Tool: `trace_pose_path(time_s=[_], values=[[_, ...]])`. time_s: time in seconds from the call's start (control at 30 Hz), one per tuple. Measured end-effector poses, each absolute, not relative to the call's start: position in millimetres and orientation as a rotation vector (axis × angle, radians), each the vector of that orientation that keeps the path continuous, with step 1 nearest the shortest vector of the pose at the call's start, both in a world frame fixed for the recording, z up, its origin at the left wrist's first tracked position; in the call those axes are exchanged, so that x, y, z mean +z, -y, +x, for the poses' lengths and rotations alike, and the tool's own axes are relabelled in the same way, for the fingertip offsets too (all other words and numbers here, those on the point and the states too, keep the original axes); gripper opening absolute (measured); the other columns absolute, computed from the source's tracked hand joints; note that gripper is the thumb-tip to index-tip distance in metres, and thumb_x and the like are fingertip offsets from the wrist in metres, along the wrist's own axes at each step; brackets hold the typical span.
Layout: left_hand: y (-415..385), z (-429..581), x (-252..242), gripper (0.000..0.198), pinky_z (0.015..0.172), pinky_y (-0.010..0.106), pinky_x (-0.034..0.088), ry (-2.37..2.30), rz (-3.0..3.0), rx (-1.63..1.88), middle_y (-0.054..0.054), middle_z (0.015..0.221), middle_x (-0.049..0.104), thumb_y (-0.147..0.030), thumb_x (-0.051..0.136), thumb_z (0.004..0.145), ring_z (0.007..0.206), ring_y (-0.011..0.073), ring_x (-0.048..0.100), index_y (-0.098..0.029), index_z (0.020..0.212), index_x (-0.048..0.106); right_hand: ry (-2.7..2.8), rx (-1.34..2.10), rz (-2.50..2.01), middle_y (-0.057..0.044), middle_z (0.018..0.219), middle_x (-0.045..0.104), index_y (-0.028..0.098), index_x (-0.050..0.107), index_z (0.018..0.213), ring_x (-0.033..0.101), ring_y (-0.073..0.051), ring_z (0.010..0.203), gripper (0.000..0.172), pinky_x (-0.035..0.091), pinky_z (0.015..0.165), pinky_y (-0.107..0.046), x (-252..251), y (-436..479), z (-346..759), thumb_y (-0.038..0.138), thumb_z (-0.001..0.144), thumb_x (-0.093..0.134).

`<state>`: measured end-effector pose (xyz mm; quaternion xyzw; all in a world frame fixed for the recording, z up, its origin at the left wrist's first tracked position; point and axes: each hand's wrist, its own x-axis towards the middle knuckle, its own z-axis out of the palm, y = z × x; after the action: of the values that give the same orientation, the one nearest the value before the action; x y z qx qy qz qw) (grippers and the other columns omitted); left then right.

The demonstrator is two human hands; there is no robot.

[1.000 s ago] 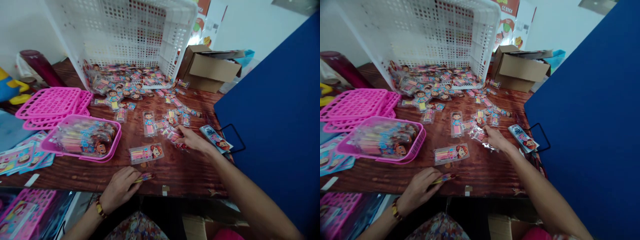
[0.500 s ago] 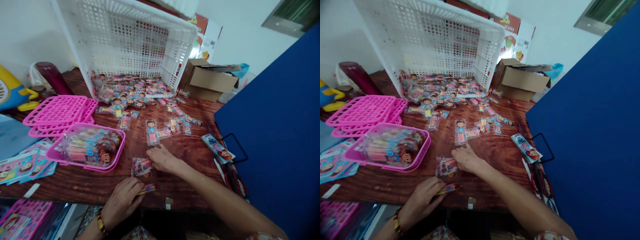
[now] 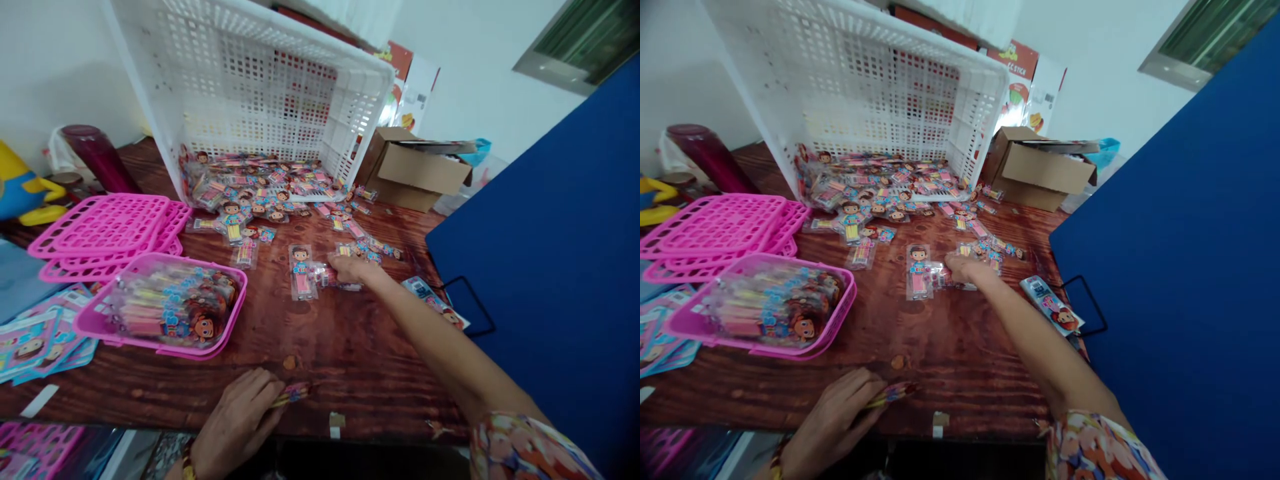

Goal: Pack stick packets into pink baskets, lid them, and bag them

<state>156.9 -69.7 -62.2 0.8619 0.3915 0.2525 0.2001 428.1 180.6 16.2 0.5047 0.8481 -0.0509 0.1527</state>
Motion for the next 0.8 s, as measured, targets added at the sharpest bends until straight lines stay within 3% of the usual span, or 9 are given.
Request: trace_pose_path(time_s=[0.13,0.27,0.33,0.43,0.6,0.7,0.8], values=[[69,157,-61,0.019,0.079,0.031,0.049,-1.086,2.411,0.705,0.004,0.094,0.063,-0.017,0.051,0.093,0.085,0.0171,0.059,-0.022,0.111,0.056,-2.461,-0.008,1.421,-0.021,0.126,0.059,0.014,0.062,0.110,0.053,-0.036,0.116,0.033,0.037,0.096,-0.047,5,-148,438,0.022,0.078,0.062],[69,158,-60,0.017,0.082,0.032,0.047,-1.084,2.406,0.680,0.003,0.093,0.062,-0.017,0.051,0.094,0.084,0.0170,0.058,-0.022,0.109,0.055,-2.416,-0.231,1.455,-0.010,0.104,0.069,0.018,0.059,0.102,0.061,-0.025,0.099,0.022,0.038,0.090,-0.037,13,-124,467,0.023,0.081,0.059],[69,157,-60,0.018,0.083,0.032,0.047,-1.071,2.415,0.686,0.003,0.094,0.061,-0.017,0.051,0.094,0.086,0.0172,0.057,-0.022,0.111,0.054,-2.380,-0.269,1.519,-0.008,0.100,0.070,0.019,0.057,0.104,0.062,-0.024,0.095,0.025,0.036,0.089,-0.035,25,-123,482,0.019,0.079,0.057],[70,157,-60,0.022,0.084,0.032,0.045,-1.071,2.423,0.704,0.003,0.095,0.061,-0.016,0.052,0.093,0.087,0.0175,0.056,-0.022,0.114,0.054,-2.337,-0.154,1.563,-0.009,0.104,0.070,0.020,0.057,0.109,0.061,-0.026,0.100,0.031,0.034,0.088,-0.037,55,-132,499,0.014,0.078,0.056],[68,157,-59,0.019,0.082,0.033,0.044,-1.062,2.399,0.694,0.003,0.096,0.060,-0.018,0.052,0.093,0.086,0.0180,0.055,-0.021,0.112,0.055,-2.413,0.049,1.588,-0.009,0.102,0.070,0.020,0.061,0.094,0.061,-0.026,0.095,0.017,0.034,0.079,-0.034,105,-147,499,0.018,0.079,0.053],[67,156,-58,0.019,0.079,0.033,0.044,-1.071,2.390,0.669,0.003,0.096,0.060,-0.019,0.052,0.094,0.087,0.0188,0.054,-0.020,0.112,0.054,-2.563,-0.126,1.284,-0.006,0.097,0.070,0.021,0.063,0.094,0.061,-0.023,0.092,0.019,0.034,0.078,-0.032,104,-141,471,0.016,0.078,0.053],[65,157,-55,0.016,0.076,0.033,0.043,-1.086,2.401,0.649,0.003,0.095,0.060,-0.021,0.053,0.094,0.086,0.0187,0.054,-0.019,0.111,0.054,-2.615,-0.104,0.875,-0.005,0.097,0.070,0.024,0.065,0.101,0.058,-0.024,0.099,0.029,0.033,0.087,-0.036,79,-133,432,0.011,0.082,0.048]])
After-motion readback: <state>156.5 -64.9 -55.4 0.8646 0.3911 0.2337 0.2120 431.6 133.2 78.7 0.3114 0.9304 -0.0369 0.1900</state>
